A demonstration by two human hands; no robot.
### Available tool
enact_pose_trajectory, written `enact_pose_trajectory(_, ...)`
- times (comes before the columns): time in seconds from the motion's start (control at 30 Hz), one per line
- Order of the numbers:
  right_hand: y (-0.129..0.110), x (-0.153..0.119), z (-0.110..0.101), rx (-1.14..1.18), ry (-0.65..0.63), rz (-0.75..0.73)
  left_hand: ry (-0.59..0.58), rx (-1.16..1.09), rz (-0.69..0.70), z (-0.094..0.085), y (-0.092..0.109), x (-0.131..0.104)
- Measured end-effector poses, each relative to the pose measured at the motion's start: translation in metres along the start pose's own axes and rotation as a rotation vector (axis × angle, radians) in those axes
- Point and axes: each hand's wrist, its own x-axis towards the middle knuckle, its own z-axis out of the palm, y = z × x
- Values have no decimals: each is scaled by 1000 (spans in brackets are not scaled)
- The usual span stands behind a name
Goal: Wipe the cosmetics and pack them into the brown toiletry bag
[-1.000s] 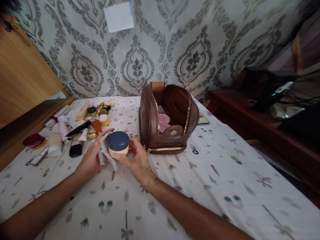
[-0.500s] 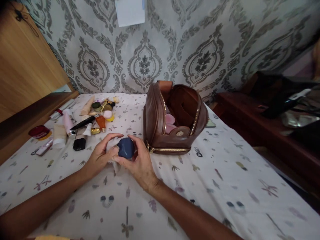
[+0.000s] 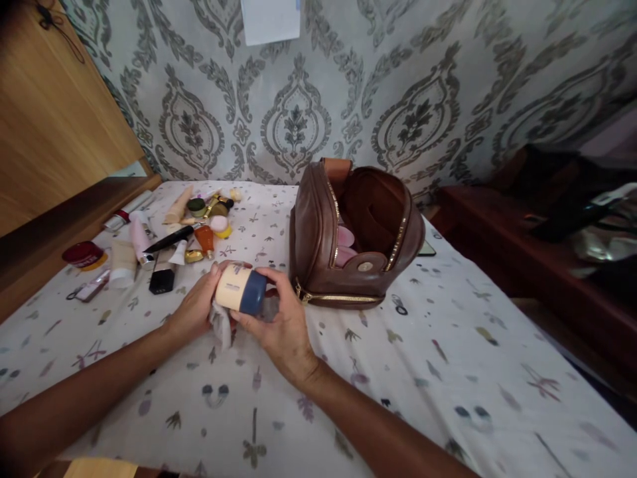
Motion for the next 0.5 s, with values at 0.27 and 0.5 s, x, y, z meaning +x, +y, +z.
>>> enact_pose_trajectory(0.27, -1, 0, 0, -22, 14, -7, -122, -43, -29, -1, 6, -1)
enact_pose_trajectory(0.5, -8, -5, 0, -48, -28, -59, 72, 47, -116, -9, -18, -7)
